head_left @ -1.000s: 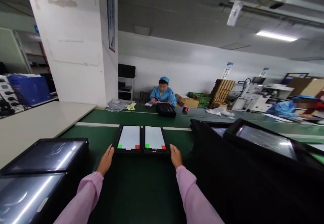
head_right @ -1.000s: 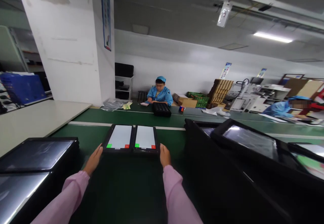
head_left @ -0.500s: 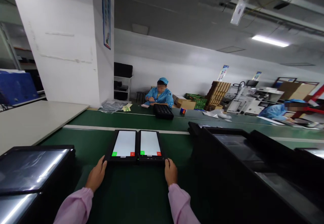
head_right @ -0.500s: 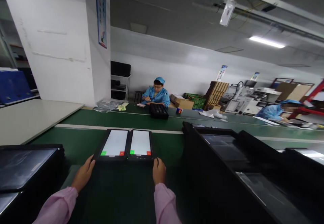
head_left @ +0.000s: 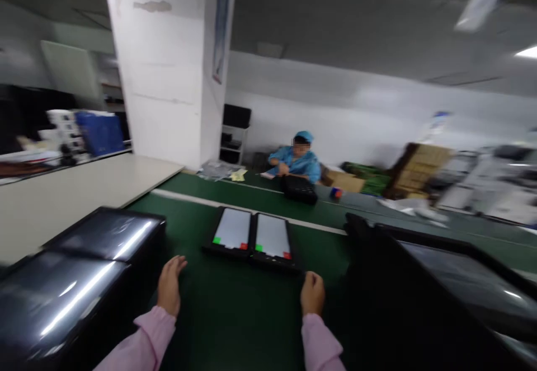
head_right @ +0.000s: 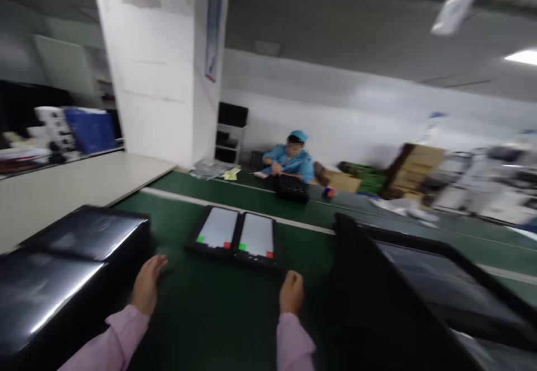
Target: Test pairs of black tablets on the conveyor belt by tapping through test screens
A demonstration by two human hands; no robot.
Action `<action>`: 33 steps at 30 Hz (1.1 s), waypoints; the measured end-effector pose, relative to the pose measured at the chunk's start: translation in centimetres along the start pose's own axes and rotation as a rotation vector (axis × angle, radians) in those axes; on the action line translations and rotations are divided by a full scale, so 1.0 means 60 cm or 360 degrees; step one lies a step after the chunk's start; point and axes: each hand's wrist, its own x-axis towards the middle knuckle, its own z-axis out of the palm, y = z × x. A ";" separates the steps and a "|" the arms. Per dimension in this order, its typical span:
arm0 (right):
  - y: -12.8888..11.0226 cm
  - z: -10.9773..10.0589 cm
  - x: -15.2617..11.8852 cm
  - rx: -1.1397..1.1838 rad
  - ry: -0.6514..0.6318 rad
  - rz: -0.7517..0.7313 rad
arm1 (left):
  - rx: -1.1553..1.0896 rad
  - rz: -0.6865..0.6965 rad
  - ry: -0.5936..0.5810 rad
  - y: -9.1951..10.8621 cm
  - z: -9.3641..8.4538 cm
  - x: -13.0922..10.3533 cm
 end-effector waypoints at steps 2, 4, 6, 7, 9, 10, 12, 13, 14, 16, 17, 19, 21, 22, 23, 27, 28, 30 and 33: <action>0.007 -0.016 -0.006 -0.0068 -0.0057 0.0082 | -0.0095 -0.0115 0.0029 0.001 -0.064 -0.068; 0.015 -0.024 -0.005 -0.0156 -0.0100 0.0174 | -0.0327 -0.0319 0.0041 0.013 -0.132 -0.138; 0.023 -0.027 -0.002 -0.0221 -0.0138 0.0221 | -0.0575 -0.0466 0.0139 0.038 -0.195 -0.198; 0.026 -0.029 -0.001 -0.0229 -0.0146 0.0229 | -0.0671 -0.0500 0.0218 0.052 -0.223 -0.221; 0.030 -0.032 -0.004 -0.0216 -0.0142 0.0226 | -0.0785 -0.0526 0.0345 0.079 -0.268 -0.251; 0.030 -0.034 -0.007 -0.0206 -0.0125 0.0226 | -0.0844 -0.0547 0.0361 0.089 -0.284 -0.258; 0.026 -0.038 -0.014 -0.0190 -0.0076 0.0245 | -0.0965 -0.0603 0.0324 0.098 -0.300 -0.256; 0.024 -0.040 -0.017 -0.0190 -0.0058 0.0258 | -0.1020 -0.0620 0.0292 0.097 -0.301 -0.251; 0.021 -0.040 -0.020 -0.0193 -0.0046 0.0274 | -0.1069 -0.0626 0.0262 0.093 -0.300 -0.244; 0.018 -0.040 -0.023 -0.0190 -0.0044 0.0289 | -0.1156 -0.0624 0.0213 0.080 -0.293 -0.230; 0.017 -0.040 -0.024 -0.0192 -0.0046 0.0297 | -0.1193 -0.0616 0.0196 0.073 -0.291 -0.224; 0.017 -0.037 -0.023 -0.0188 -0.0053 0.0293 | -0.1239 -0.0599 0.0202 0.062 -0.290 -0.215; 0.018 -0.035 -0.020 -0.0181 -0.0050 0.0269 | -0.1228 -0.0586 0.0265 0.056 -0.293 -0.211; 0.018 -0.034 -0.018 -0.0181 -0.0042 0.0256 | -0.1194 -0.0585 0.0307 0.055 -0.293 -0.210; 0.019 -0.033 -0.016 -0.0179 -0.0036 0.0246 | -0.1140 -0.0592 0.0345 0.055 -0.292 -0.210; 0.019 -0.030 -0.010 -0.0176 -0.0075 0.0252 | -0.0856 -0.0631 0.0386 0.057 -0.279 -0.211; 0.018 -0.028 -0.010 -0.0170 -0.0096 0.0250 | -0.0805 -0.0644 0.0368 0.060 -0.277 -0.212; 0.011 -0.021 -0.011 -0.0152 -0.0135 0.0247 | -0.0762 -0.0681 0.0332 0.071 -0.281 -0.216; -0.014 -0.016 -0.017 -0.0124 -0.0178 0.0212 | -0.0819 -0.0790 0.0286 0.096 -0.292 -0.217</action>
